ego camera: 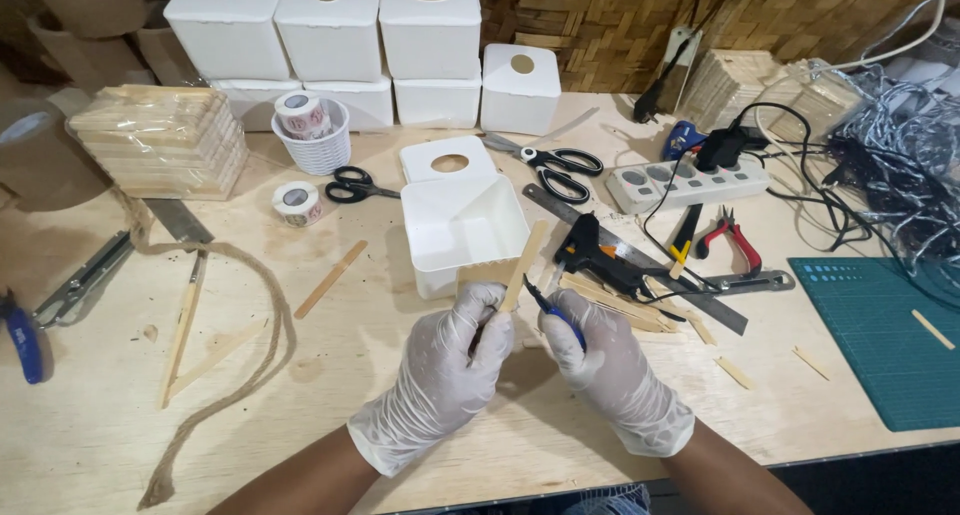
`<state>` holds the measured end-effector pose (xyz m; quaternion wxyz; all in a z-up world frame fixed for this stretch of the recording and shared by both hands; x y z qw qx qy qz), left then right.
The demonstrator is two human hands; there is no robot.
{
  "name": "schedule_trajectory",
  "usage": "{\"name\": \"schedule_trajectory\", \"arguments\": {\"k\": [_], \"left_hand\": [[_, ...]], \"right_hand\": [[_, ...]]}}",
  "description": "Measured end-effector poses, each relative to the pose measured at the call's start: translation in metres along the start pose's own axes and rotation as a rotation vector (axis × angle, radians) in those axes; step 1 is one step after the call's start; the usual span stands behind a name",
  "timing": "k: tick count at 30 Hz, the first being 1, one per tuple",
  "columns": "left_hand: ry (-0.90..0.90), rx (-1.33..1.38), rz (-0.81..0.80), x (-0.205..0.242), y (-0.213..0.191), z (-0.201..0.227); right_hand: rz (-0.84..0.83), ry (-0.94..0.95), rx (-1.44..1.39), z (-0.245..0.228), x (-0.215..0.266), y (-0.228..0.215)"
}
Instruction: Gluing popsicle sticks onto a plastic container using a hot glue gun to create a decorative object.
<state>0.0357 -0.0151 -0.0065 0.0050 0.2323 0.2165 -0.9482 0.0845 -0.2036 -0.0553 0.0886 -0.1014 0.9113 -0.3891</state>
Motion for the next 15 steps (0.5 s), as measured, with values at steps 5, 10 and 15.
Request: {"name": "schedule_trajectory", "arguments": {"k": [5, 10, 15], "left_hand": [[0.019, -0.004, 0.013, 0.001, 0.003, 0.000], [-0.026, 0.094, 0.023, -0.001, 0.005, -0.001], [-0.067, 0.311, 0.043, -0.005, 0.010, -0.013]], "right_hand": [[0.192, -0.166, 0.054, 0.014, 0.000, 0.004], [0.262, -0.116, 0.048, 0.034, -0.005, 0.013], [0.163, -0.011, -0.039, 0.038, -0.016, 0.017]]}}
Point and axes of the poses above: each hand's wrist, its own x-axis away from the middle knuckle, its own y-axis out of the palm, z = x × y, the point moved 4 cm from there along -x, towards the middle knuckle, and after that the axes turned 4 degrees about y, right-handed, at the moved point
